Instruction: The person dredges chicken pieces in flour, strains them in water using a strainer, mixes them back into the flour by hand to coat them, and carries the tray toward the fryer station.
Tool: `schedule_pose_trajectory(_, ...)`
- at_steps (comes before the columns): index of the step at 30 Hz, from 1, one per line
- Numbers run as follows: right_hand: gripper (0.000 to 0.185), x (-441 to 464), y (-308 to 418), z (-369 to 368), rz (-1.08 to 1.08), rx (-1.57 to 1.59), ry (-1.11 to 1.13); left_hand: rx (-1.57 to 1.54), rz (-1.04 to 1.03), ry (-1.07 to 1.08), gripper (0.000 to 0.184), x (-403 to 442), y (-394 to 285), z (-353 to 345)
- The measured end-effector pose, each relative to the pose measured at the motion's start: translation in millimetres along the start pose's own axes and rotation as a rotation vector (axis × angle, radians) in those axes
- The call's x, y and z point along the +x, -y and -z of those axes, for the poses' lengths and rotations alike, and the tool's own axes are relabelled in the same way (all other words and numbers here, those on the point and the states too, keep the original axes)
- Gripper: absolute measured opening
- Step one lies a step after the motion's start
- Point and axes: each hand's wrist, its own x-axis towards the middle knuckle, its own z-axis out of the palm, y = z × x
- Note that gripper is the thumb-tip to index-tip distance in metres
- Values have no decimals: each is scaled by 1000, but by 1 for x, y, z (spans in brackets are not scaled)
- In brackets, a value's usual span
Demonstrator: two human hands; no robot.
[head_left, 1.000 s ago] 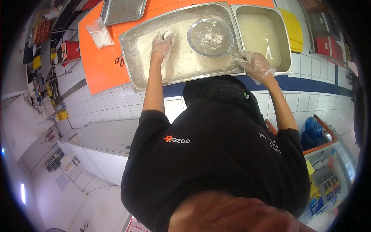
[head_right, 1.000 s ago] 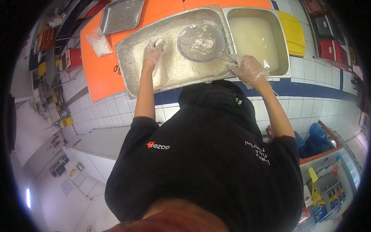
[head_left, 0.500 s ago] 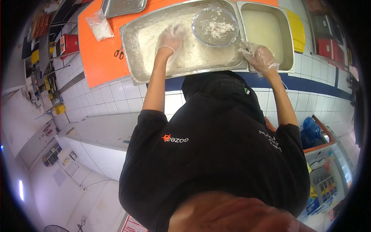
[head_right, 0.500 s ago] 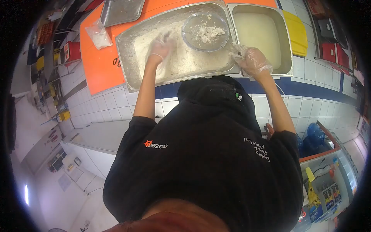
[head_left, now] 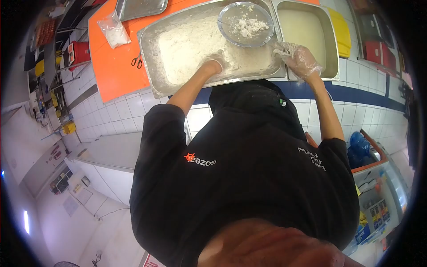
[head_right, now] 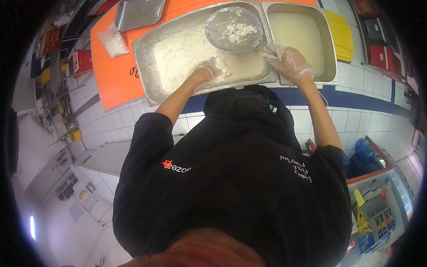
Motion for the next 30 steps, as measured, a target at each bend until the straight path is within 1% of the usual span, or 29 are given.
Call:
schedule_pose_trajectory(1,39,0,3,4,48,17,-19,3,-3,-2,86,7,7,3)
schedule_pose_trajectory(2,39,0,5,5,92,36,-35,34,-46,-50,80,14,17,5)
schedule_pose_trajectory(3,39,-1,6,3,86,41,-34,64,-88,-96,75,13,25,5)
schedule_pose_trajectory(4,37,-2,6,1,131,107,-120,-31,-37,-137,68,8,32,13)
schedule_pose_trajectory(5,37,-2,6,0,177,173,-206,-30,-35,-131,68,17,62,7)
schedule_pose_trajectory(6,37,-3,7,2,177,177,-205,-322,-315,-184,62,42,106,-11)
schedule_pose_trajectory(8,35,-7,9,8,98,101,-145,-614,-593,-231,56,32,122,-4)
schedule_pose_trajectory(9,35,-6,4,5,97,103,-142,-840,-277,-153,50,-9,99,27)
schedule_pose_trajectory(10,35,-4,-4,0,72,41,-135,-1047,49,-73,44,-33,86,46)
schedule_pose_trajectory(11,35,-2,-9,-2,48,-21,-127,-1050,51,-74,44,-33,93,47)
schedule_pose_trajectory(12,35,-3,-5,0,51,-20,-124,-902,62,-111,41,-33,101,50)
schedule_pose_trajectory(13,36,-5,1,4,93,38,-149,-752,71,-148,38,-33,108,51)
schedule_pose_trajectory(14,37,-6,6,6,134,96,-173,-752,75,-148,38,-33,114,49)
schedule_pose_trajectory(16,37,-4,13,8,132,107,-157,-803,-56,-314,34,-47,110,50)
schedule_pose_trajectory(17,38,-4,14,8,131,115,-147,-804,-55,-314,34,-51,107,52)
schedule_pose_trajectory(19,38,-2,5,3,162,82,-162,-787,189,-303,35,-72,83,71)
schedule_pose_trajectory(20,39,-1,2,1,193,50,-179,-789,192,-301,35,-65,90,65)
schedule_pose_trajectory(21,39,-3,5,4,193,50,-176,-916,201,-351,34,-52,103,54)
schedule_pose_trajectory(22,39,-5,11,10,108,67,-112,-1043,210,-402,34,-50,105,52)
schedule_pose_trajectory(23,38,-5,14,12,23,84,-49,-1043,212,-402,34,-51,107,48)
schedule_pose_trajectory(24,38,-5,12,10,24,84,-47,-1241,114,-367,41,-60,102,48)
schedule_pose_trajectory(25,38,-4,9,7,75,54,-89,-1434,11,-328,48,-65,97,50)
schedule_pose_trajectory(26,38,-3,6,5,126,23,-130,-1435,11,-329,48,-60,103,47)
schedule_pose_trajectory(27,38,-4,12,10,127,23,-130,-1293,41,-354,45,-49,114,40)
schedule_pose_trajectory(28,38,-5,23,18,48,-20,-64,-1150,68,-377,43,-41,121,36)
schedule_pose_trajectory(29,37,-6,29,22,-33,-64,2,-1149,67,-377,43,-32,126,30)
schedule_pose_trajectory(30,37,-7,25,20,-34,-63,3,-1168,95,-364,41,-30,127,27)
